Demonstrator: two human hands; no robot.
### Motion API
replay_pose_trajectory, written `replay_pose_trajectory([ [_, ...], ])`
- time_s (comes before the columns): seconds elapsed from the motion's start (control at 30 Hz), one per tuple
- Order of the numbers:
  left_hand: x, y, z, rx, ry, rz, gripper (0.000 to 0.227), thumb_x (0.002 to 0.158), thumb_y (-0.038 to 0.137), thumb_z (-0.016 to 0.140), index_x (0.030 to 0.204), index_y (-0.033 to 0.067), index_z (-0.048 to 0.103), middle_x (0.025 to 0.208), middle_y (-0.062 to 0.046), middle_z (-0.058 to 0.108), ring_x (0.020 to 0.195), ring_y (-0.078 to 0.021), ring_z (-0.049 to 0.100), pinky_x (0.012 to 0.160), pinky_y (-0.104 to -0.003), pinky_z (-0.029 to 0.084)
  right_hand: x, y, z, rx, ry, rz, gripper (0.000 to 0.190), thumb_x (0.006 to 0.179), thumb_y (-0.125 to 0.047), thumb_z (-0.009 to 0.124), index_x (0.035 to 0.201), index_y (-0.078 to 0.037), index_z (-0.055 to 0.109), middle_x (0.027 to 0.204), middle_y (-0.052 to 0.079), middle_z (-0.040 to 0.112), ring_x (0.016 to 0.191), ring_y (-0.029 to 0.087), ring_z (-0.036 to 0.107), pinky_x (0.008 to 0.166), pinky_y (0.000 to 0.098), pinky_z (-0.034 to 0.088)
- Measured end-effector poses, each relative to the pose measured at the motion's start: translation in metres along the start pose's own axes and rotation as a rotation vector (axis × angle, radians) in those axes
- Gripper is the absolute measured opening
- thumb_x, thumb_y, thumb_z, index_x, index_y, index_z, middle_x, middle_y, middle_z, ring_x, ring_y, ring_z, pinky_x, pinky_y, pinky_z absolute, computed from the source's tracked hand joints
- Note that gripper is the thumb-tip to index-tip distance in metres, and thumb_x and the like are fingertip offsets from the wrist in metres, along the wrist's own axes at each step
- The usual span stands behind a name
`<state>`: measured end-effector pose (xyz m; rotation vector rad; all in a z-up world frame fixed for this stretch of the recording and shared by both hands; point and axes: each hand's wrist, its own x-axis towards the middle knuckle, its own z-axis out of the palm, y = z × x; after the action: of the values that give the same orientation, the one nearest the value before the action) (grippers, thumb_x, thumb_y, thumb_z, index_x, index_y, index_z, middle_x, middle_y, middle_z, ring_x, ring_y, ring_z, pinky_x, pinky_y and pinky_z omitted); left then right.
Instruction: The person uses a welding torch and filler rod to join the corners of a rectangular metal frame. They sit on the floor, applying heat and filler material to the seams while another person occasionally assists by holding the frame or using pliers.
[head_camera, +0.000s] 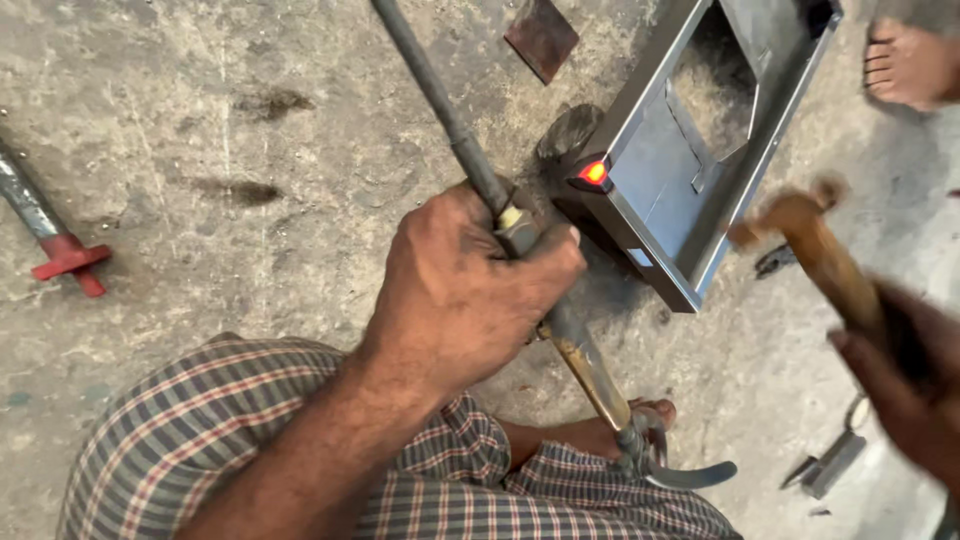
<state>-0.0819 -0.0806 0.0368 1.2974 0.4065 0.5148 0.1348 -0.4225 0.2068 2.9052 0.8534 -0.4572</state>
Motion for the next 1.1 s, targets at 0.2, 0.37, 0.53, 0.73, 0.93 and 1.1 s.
replay_pose_trajectory([
  [0.2, 0.011, 0.014, -0.022, 0.015, 0.038, -0.252, 0.02, 0.089, 0.018, 0.07, 0.074, 0.0095, 0.062, 0.064, 0.002, 0.061, 0.049, -0.0065, 0.061, 0.041, -0.025, 0.053, 0.116, -0.185, -0.041, -0.294, -0.139, -0.608, 0.052, 0.092, -0.005, 0.069, 0.142, 0.0, 0.059, 0.093, 0.02, 0.07, 0.076, 0.023, 0.069, 0.066, 0.0357, 0.058],
  [0.37, 0.014, 0.026, -0.03, -0.067, 0.034, -0.362, 0.024, 0.087, 0.018, 0.066, 0.066, 0.0116, 0.058, 0.057, 0.002, 0.056, 0.046, -0.0075, 0.055, 0.042, -0.029, 0.052, 0.131, -0.257, -0.032, -0.714, -0.224, -0.626, 0.044, 0.096, -0.019, 0.075, 0.139, -0.022, 0.072, 0.078, 0.013, 0.071, 0.056, 0.016, 0.064, 0.051, 0.0342, 0.053],
  [0.53, 0.016, 0.03, -0.026, -0.068, 0.027, -0.287, 0.026, 0.09, 0.018, 0.064, 0.066, 0.0129, 0.057, 0.056, 0.004, 0.054, 0.047, -0.0062, 0.055, 0.041, -0.028, 0.049, 0.138, -0.25, -0.031, -0.803, -0.231, -0.679, 0.047, 0.099, -0.024, 0.071, 0.145, -0.025, 0.062, 0.072, 0.01, 0.068, 0.049, 0.015, 0.056, 0.046, 0.0331, 0.049],
  [0.73, 0.018, 0.04, -0.031, -0.091, 0.076, -0.328, 0.021, 0.085, 0.018, 0.064, 0.067, 0.0152, 0.055, 0.06, 0.008, 0.049, 0.047, -0.0045, 0.051, 0.037, -0.026, 0.044, 0.139, -0.252, -0.029, -0.887, -0.172, -0.971, 0.058, 0.089, -0.025, 0.064, 0.147, -0.024, 0.064, 0.071, 0.008, 0.065, 0.052, 0.011, 0.054, 0.048, 0.0301, 0.046],
  [0.93, 0.015, 0.033, -0.028, 0.001, 0.099, -0.201, 0.028, 0.089, 0.015, 0.066, 0.064, 0.0122, 0.055, 0.057, 0.005, 0.051, 0.048, -0.0076, 0.052, 0.041, -0.026, 0.045, 0.135, -0.249, -0.03, -1.127, -0.299, -0.745, 0.05, 0.102, -0.032, 0.059, 0.152, -0.029, 0.055, 0.077, 0.006, 0.068, 0.053, 0.011, 0.053, 0.047, 0.028, 0.048],
  [1.1, 0.016, 0.029, -0.023, -0.055, 0.074, -0.233, 0.025, 0.088, 0.015, 0.065, 0.065, 0.0113, 0.056, 0.058, 0.005, 0.052, 0.048, -0.0056, 0.055, 0.038, -0.025, 0.047, 0.129, -0.248, -0.025, -1.243, -0.304, -0.765, 0.059, 0.091, -0.036, 0.067, 0.15, -0.036, 0.057, 0.082, 0.005, 0.069, 0.058, 0.011, 0.059, 0.051, 0.0281, 0.05],
])
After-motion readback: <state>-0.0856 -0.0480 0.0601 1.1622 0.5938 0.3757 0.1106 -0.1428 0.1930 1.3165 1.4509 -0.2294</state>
